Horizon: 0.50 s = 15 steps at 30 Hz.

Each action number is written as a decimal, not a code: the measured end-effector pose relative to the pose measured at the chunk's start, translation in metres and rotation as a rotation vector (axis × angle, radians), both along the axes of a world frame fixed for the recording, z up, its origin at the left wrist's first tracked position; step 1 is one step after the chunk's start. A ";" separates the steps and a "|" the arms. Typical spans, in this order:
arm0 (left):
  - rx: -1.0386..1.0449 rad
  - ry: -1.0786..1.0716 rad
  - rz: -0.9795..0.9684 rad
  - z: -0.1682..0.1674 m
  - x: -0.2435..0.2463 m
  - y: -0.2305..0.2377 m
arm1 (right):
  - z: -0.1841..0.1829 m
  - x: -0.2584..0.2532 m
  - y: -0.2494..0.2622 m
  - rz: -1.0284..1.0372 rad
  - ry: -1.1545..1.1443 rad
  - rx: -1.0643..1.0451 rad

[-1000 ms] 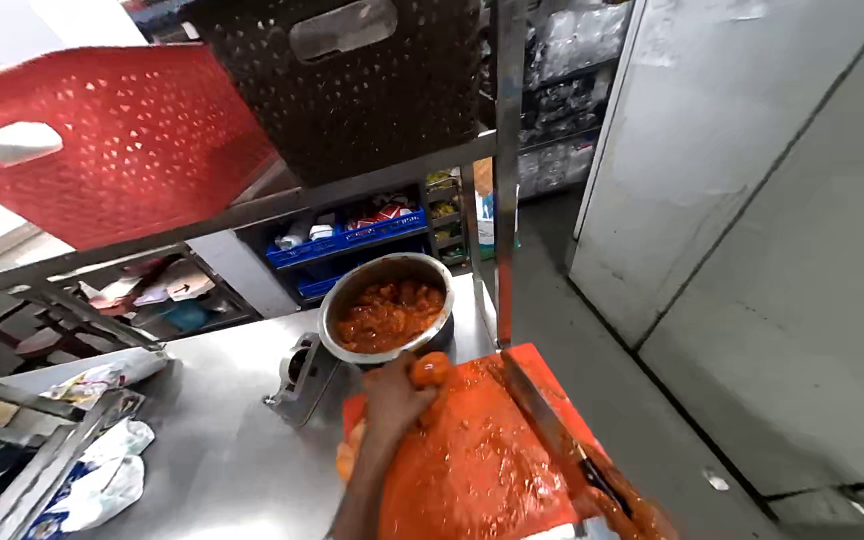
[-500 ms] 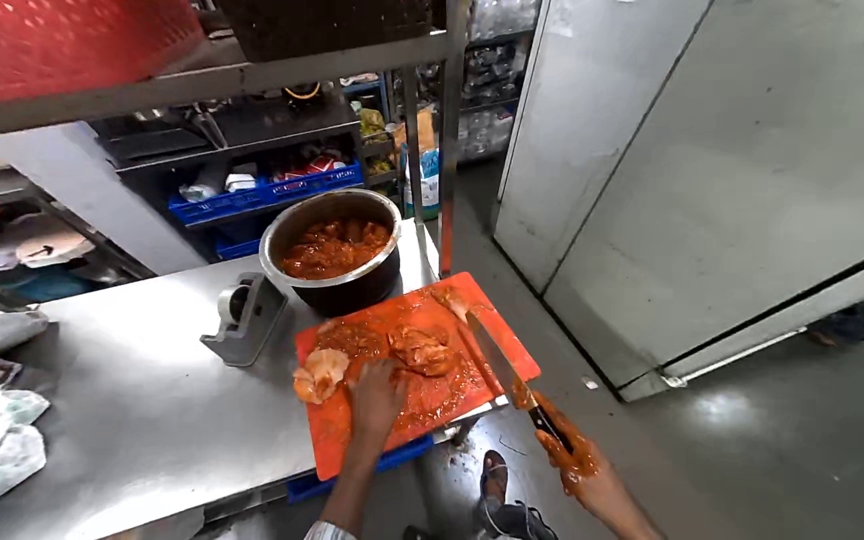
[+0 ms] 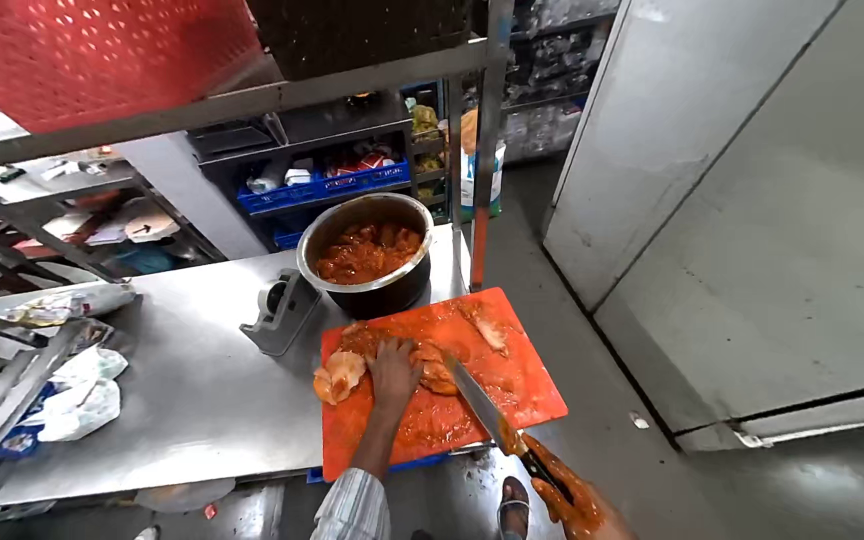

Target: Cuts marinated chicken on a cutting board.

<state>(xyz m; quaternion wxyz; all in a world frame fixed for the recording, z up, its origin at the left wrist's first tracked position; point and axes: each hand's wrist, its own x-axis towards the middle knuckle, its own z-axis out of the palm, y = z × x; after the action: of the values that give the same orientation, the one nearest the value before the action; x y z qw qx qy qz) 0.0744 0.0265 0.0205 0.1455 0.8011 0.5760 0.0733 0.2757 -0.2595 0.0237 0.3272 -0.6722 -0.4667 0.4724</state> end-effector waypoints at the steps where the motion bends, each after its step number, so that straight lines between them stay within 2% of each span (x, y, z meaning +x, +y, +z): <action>1: 0.004 0.010 -0.008 0.001 -0.002 0.001 | -0.001 0.003 0.000 0.012 0.003 0.002; 4: -0.018 -0.004 -0.014 0.007 -0.006 0.003 | 0.006 0.010 0.003 0.032 0.071 -0.003; 8: -0.057 -0.149 0.003 0.019 -0.011 -0.001 | 0.027 0.011 0.002 -0.011 0.438 -0.098; 12: -0.005 -0.177 0.021 0.022 -0.016 -0.007 | 0.001 0.019 0.001 0.054 0.740 -0.128; 15: -0.054 -0.159 0.078 0.021 -0.021 -0.012 | -0.004 0.018 0.006 0.037 0.842 -0.139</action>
<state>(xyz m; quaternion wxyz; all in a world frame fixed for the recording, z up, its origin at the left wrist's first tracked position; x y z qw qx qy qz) 0.0537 0.0147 0.0414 0.2091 0.7654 0.5952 0.1268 0.2934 -0.2540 0.0198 0.4345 -0.4328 -0.2714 0.7418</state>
